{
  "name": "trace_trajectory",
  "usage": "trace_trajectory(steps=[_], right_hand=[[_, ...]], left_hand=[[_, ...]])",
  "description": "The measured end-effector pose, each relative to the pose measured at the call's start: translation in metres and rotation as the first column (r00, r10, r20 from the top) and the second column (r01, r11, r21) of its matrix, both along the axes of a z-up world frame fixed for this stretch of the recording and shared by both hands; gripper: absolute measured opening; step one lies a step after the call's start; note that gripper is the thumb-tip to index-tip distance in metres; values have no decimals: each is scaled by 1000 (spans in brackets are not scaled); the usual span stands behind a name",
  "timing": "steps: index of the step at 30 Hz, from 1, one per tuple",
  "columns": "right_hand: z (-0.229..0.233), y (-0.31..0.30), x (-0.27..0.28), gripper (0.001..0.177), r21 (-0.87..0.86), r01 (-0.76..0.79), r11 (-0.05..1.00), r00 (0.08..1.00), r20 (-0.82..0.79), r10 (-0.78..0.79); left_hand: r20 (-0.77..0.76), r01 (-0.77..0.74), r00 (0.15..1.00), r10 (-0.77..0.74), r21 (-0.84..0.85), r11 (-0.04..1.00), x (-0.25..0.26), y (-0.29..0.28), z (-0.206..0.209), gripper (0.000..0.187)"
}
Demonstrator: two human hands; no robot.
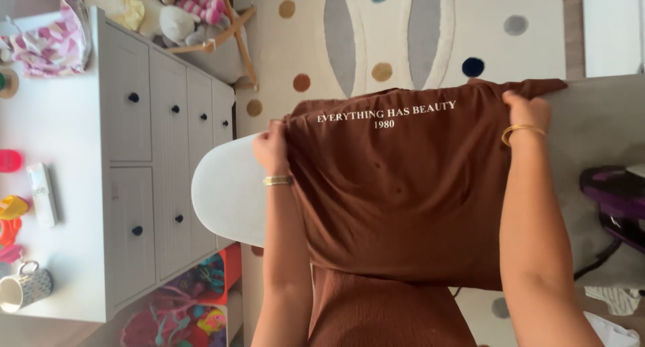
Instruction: Ironing a brown t-shirt and a grey t-shirt on an ironing board in a bedroom.
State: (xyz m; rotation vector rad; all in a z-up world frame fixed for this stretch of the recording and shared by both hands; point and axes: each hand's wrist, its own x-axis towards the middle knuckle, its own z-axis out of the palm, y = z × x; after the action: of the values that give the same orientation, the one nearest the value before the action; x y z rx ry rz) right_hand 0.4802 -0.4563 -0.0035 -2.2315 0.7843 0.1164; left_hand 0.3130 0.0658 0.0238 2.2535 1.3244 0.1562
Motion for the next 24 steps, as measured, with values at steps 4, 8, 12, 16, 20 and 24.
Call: trace_trajectory(steps=[4,8,12,16,20,24], right_hand=[[-20,-15,9,23,352,-248,903,883,464,62],[9,-4,16,29,-441,-194,876,837,391,382],[14,5,21,16,-652,-136,746,793,379,476],[22,8,17,21,-597,-167,785,855,309,417],[22,-11,-28,33,-652,-151,743,804,356,476],[38,-31,-162,57,-574,-249,780,916,122,382]], left_hand=[[444,-17,644,623,-806,592,-12,60,-56,25],[586,-77,662,468,-567,820,-17,69,-56,29],[509,-192,852,124,82,978,-14,50,-22,39],[406,-138,913,-31,381,914,-8,36,-1,31],[178,-1,981,-84,429,903,-36,7,27,46],[58,144,982,-179,381,913,-123,-39,49,55]])
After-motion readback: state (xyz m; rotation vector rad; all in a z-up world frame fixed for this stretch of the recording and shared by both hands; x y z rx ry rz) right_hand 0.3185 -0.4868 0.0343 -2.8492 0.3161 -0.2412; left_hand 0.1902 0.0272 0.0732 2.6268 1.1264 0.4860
